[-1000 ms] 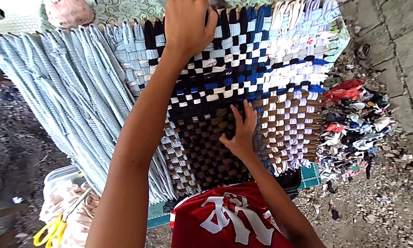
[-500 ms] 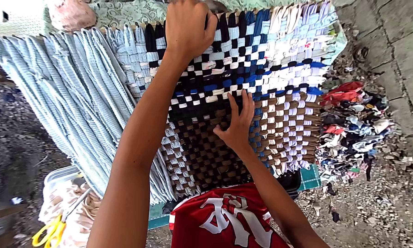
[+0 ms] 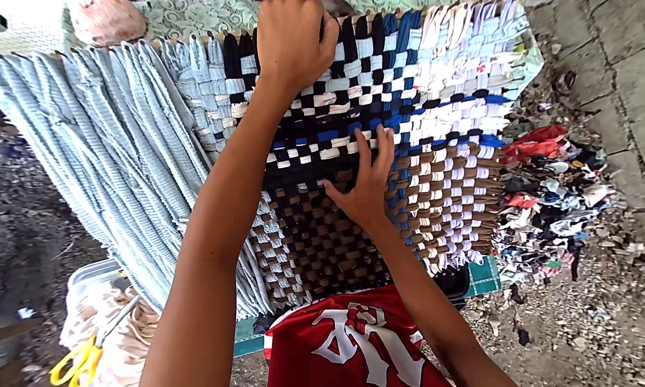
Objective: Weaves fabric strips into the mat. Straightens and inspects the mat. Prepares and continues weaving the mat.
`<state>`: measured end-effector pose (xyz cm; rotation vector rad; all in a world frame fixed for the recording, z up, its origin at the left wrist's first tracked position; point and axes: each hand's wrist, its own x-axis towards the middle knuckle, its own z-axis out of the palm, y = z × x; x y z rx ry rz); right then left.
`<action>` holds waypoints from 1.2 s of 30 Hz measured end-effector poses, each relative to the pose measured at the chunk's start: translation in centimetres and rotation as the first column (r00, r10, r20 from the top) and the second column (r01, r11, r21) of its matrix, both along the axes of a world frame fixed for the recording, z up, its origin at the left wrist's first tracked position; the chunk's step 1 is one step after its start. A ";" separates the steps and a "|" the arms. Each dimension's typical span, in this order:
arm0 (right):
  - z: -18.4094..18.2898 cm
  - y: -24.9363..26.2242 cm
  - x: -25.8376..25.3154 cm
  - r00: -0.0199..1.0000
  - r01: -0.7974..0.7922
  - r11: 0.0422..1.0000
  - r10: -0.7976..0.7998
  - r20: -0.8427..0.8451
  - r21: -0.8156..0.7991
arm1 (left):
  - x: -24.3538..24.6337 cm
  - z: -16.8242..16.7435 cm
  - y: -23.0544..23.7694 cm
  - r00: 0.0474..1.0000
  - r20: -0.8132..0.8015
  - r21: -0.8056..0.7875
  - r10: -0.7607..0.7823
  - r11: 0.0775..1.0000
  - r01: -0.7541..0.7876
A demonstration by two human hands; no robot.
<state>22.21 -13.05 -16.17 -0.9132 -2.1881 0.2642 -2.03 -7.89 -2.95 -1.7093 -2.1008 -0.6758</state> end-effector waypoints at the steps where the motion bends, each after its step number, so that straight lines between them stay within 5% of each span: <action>1: 0.1 0.2 -0.7 0.999 0.019 1.000 -0.019 0.035 0.004 | 0.0 0.1 -0.1 1.000 0.000 -0.017 0.006 1.000 -0.006; 14: 0.2 2.6 2.3 0.993 -0.118 0.992 0.118 0.005 -0.051 | 0.1 0.2 0.0 1.000 -0.001 -0.051 0.012 0.999 -0.012; 18: 1.4 2.6 0.2 0.994 -0.077 0.997 0.076 -0.085 -0.008 | 0.3 0.2 0.0 1.000 0.005 -0.051 0.027 0.998 -0.027; 26: 2.1 4.5 -2.2 0.999 0.006 0.992 -0.011 0.034 0.123 | 0.3 0.3 -0.1 1.000 -0.002 -0.048 0.015 0.999 -0.015; 30: 2.2 5.2 -0.8 0.996 -0.074 0.996 0.076 -0.037 0.055 | 0.3 0.3 -0.2 1.000 0.002 -0.056 0.023 0.998 -0.023; 36: 2.0 3.5 -2.9 0.994 0.063 0.994 -0.070 0.079 0.086 | 0.3 0.1 0.0 1.000 -0.008 -0.040 0.015 0.999 -0.015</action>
